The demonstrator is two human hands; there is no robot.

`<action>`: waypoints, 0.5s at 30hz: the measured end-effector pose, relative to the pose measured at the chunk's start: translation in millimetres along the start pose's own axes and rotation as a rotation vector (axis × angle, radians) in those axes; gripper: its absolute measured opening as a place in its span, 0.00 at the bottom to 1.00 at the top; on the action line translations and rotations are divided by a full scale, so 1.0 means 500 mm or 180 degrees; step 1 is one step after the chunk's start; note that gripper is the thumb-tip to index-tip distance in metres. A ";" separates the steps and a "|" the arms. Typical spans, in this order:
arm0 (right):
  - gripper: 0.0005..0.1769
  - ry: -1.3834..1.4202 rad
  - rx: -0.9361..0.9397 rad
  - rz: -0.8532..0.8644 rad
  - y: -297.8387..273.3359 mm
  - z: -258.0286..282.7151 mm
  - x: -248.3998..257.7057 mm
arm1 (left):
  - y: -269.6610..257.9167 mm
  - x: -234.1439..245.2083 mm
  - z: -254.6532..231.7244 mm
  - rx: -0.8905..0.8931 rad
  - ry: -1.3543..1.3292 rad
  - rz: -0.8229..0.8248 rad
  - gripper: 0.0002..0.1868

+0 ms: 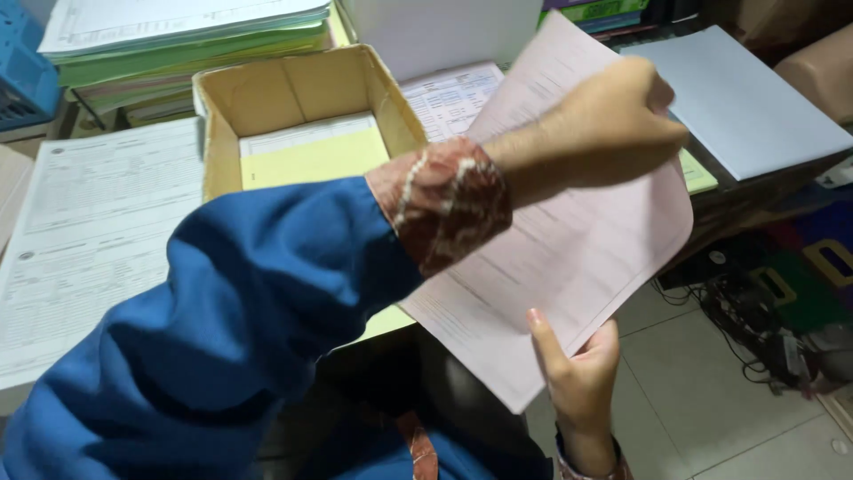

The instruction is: Sort and organize different colored paper forms into stacks and a cardboard box on a desk.

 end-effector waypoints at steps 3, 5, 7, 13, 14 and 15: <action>0.09 -0.1068 0.0383 -0.0012 0.060 0.054 0.044 | 0.076 0.034 0.061 0.0203 -0.0573 -0.0225 0.14; 0.31 -0.0739 -0.0542 -0.0413 0.101 0.062 0.085 | 0.120 0.063 0.109 0.0159 -0.1241 -0.0529 0.13; 0.27 -0.0811 -0.0175 -0.0238 0.153 0.071 0.130 | 0.119 0.089 0.135 0.0577 -0.1602 -0.0674 0.06; 0.28 -0.0695 0.0497 -0.0224 0.268 0.092 0.150 | 0.131 0.142 0.268 0.1056 -0.1232 -0.0730 0.32; 0.27 -0.0879 0.0517 -0.0151 0.277 0.103 0.135 | 0.121 0.153 0.278 0.1162 -0.0862 -0.0679 0.34; 0.27 -0.0882 0.0500 -0.0150 0.285 0.114 0.121 | 0.123 0.143 0.316 0.1177 -0.0864 -0.0670 0.34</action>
Point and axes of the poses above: each hand's wrist, its own y-axis towards the middle knuckle, its own x-axis out of the back of the hand, z = x × y, the point moved 6 cm from there along y, towards the middle knuckle, and after that the axes turned 7 degrees about -x, right-handed, at the moved point
